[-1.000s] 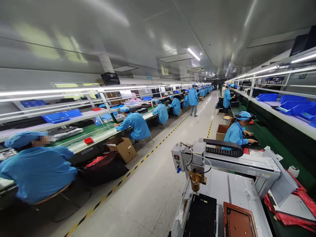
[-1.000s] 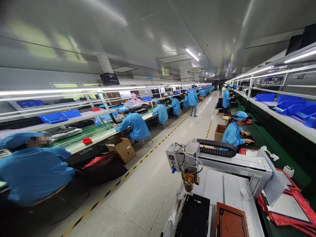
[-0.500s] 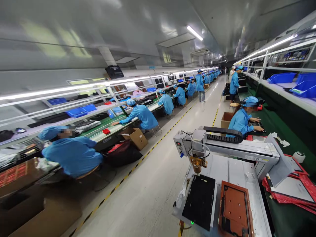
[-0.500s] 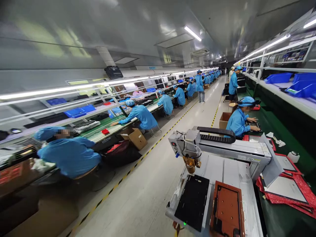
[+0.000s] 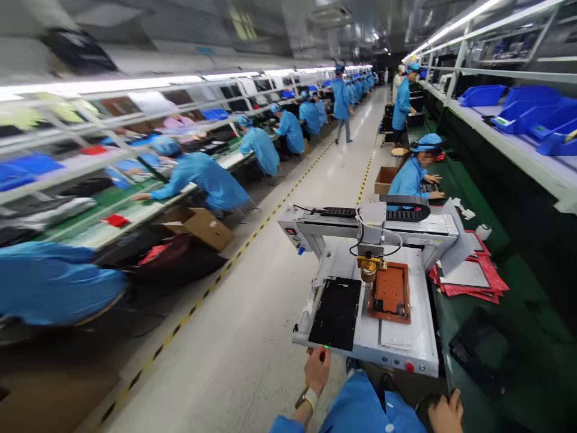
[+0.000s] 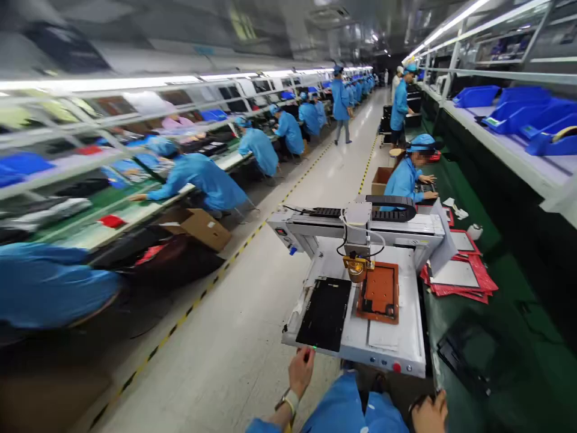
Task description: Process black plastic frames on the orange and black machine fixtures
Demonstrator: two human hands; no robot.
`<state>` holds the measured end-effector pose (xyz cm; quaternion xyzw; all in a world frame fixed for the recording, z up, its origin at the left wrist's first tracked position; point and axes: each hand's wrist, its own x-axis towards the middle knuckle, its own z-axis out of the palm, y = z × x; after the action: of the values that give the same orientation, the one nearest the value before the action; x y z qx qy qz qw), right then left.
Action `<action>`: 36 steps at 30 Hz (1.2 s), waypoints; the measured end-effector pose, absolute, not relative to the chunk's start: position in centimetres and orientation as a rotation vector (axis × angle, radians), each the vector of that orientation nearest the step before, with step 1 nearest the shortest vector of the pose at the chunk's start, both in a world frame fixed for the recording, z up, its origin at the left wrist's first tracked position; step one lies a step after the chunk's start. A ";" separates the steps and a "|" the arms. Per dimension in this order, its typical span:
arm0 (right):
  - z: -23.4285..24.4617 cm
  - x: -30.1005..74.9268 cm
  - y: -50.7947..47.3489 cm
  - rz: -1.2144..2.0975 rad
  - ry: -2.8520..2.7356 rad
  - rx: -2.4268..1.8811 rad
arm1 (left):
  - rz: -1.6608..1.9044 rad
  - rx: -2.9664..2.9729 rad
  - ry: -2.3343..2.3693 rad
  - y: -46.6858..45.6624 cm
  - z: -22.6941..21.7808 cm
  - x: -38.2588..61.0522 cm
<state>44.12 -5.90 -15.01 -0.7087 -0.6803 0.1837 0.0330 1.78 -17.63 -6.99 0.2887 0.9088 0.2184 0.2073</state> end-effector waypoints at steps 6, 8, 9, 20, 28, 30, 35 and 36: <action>-14.4 45.2 -6.8 0.632 -1.745 -2.320 | 0.793 1.182 2.468 -7.0 -7.7 0.8; -12.5 43.6 -7.6 0.602 -1.709 -2.246 | 0.851 1.348 2.430 -3.9 -8.3 1.3; -11.5 42.2 -8.0 0.575 -1.711 -2.193 | 0.869 1.442 2.393 -2.6 -8.7 1.5; -5.5 18.7 -8.3 0.660 -2.215 -1.655 | 0.952 1.694 2.046 -0.6 -3.2 -1.3; -8.2 8.4 -9.8 0.811 -2.787 -1.233 | 1.292 1.407 2.143 -7.2 3.1 -14.8; -8.7 7.8 -10.1 0.827 -2.854 -1.260 | 1.288 1.282 2.151 -8.6 2.8 -17.4; -7.9 6.9 -8.8 0.902 -2.928 -1.376 | 1.292 1.105 2.103 -9.8 2.2 -19.8; -7.6 6.7 -8.5 0.923 -2.934 -1.390 | 1.296 1.092 2.097 -9.8 2.2 -19.9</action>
<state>6.72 -8.47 -7.63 -0.4091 -0.8633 0.2716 -0.1165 -19.90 -9.79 2.16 0.3949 0.7586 0.4689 0.2207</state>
